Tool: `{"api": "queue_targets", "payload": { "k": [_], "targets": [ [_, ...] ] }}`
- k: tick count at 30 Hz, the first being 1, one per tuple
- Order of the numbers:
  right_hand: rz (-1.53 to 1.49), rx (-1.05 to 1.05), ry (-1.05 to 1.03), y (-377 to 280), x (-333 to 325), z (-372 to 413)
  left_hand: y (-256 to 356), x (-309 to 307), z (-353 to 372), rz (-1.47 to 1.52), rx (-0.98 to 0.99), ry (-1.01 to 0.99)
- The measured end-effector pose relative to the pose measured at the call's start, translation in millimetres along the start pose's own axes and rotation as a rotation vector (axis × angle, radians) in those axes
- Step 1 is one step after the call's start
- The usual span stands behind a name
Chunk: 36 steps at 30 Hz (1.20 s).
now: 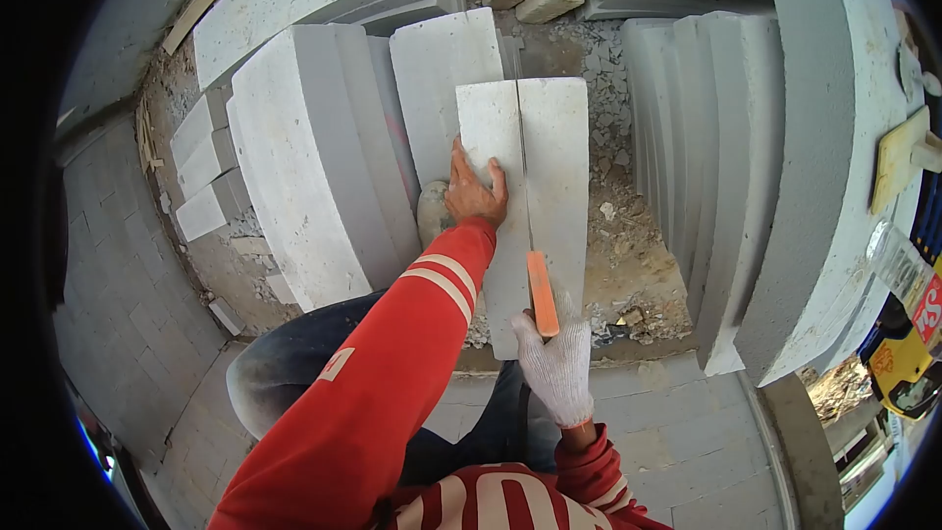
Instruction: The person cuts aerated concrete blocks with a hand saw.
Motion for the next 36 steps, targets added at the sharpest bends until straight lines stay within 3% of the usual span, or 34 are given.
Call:
{"api": "queue_targets", "payload": {
  "k": [3,5,9,10,11,13,15,19,24,27,29,31,36],
  "targets": [
    [-0.005,0.087,-0.041,-8,24,-66,2,0,-5,0.002,0.036,0.036],
    [-0.010,0.006,-0.024,-10,39,-81,-2,1,-2,0.012,0.035,0.056],
    [0.003,-0.062,-0.027,-24,39,-58,-2,1,-4,0.008,0.037,0.055],
    [0.035,0.094,-0.060,-15,32,-54,-1,1,-6,0.004,0.023,0.047],
    [0.041,0.114,-0.066,-4,23,-37,-1,0,-1,-0.003,0.002,0.026],
    [0.045,-0.078,-0.082,11,8,8,0,1,-2,0.011,0.008,0.026],
    [-0.024,0.062,0.028,5,-3,59,-4,1,3,0.021,-0.012,0.011],
    [0.035,0.083,0.020,22,-5,45,1,1,-3,0.009,-0.005,0.002],
    [0.149,-0.072,0.032,26,24,-18,2,-1,-8,0.019,0.031,0.041],
    [0.120,0.010,-0.046,53,-1,23,6,-1,-5,-0.004,-0.001,0.002],
    [0.087,-0.047,0.090,40,-3,69,-2,4,-1,0.012,0.039,0.084],
    [0.093,0.038,0.056,29,-12,78,-4,0,7,-0.004,-0.004,0.040],
    [0.124,-0.030,-0.012,8,16,-20,2,-2,-4,0.018,0.005,-0.001]
  ]
}}
Point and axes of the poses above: each hand's wrist, its own z-axis away from the middle knuckle, its own x-axis out of the palm, y = z × x, the point moved 2 cm from there along -z, towards the middle knuckle, and after that the axes turned 13 degrees about -z, right-handed, at the moved point
